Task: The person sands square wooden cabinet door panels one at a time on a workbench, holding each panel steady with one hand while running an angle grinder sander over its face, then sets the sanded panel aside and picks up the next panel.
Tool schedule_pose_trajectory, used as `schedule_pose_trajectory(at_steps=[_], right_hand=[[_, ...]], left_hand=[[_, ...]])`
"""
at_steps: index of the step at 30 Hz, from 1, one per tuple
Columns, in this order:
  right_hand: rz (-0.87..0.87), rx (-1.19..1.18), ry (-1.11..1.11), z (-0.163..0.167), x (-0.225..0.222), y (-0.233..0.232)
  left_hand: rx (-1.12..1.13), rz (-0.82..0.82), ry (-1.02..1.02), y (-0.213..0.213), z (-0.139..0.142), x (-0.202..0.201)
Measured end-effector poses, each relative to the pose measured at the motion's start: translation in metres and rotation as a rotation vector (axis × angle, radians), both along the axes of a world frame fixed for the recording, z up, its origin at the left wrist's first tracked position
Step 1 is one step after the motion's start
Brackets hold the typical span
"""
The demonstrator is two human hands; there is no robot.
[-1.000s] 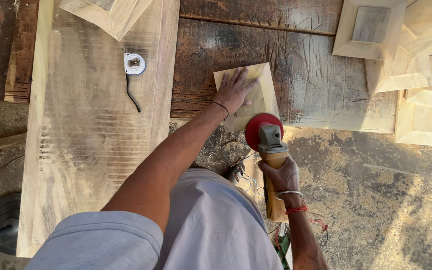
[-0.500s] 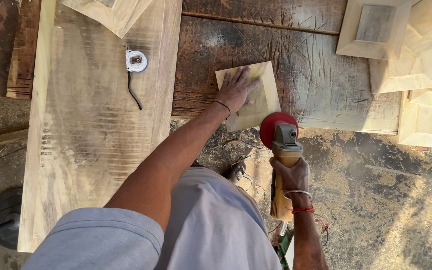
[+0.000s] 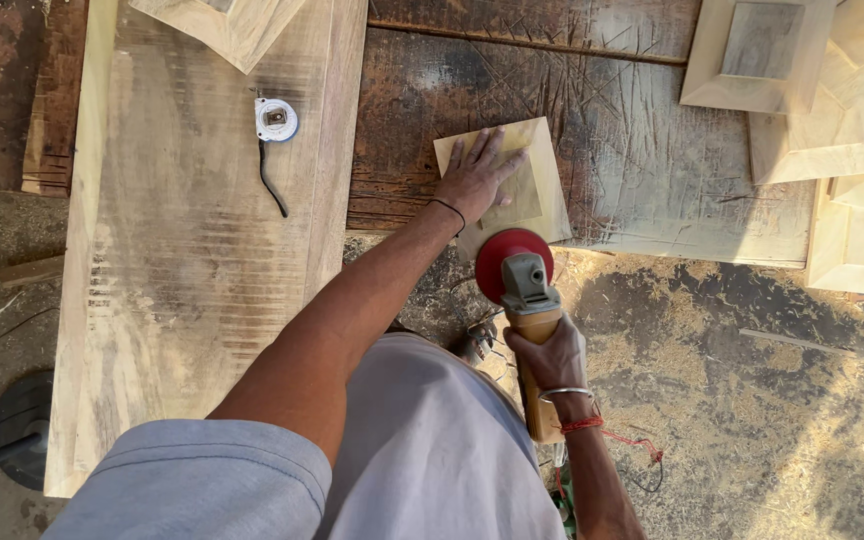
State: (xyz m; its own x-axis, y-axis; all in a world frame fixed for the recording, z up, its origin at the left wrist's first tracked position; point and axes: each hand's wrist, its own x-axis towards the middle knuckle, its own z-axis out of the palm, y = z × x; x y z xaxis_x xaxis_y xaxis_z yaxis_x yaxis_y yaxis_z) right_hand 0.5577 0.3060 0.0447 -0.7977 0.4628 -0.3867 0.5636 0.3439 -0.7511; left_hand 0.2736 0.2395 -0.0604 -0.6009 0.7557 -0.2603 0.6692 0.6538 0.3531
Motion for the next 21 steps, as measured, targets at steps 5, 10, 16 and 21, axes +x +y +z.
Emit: schedule_pose_trajectory(at_steps=[5,10,16,21], right_hand=[[-0.123,0.005,-0.057,0.004,0.004,0.035],[0.004,0.038,-0.058,0.007,-0.003,0.019],[0.15,-0.014,0.027,0.006,-0.004,-0.015],[-0.003,0.026,-0.038,-0.001,0.002,0.023]], left_hand=[[0.001,0.004,0.006,0.002,-0.001,-0.001],[0.008,0.011,-0.001,0.003,-0.001,0.0],[0.002,0.016,0.012,0.003,-0.004,-0.002],[0.005,0.011,0.029,0.004,-0.005,-0.001]])
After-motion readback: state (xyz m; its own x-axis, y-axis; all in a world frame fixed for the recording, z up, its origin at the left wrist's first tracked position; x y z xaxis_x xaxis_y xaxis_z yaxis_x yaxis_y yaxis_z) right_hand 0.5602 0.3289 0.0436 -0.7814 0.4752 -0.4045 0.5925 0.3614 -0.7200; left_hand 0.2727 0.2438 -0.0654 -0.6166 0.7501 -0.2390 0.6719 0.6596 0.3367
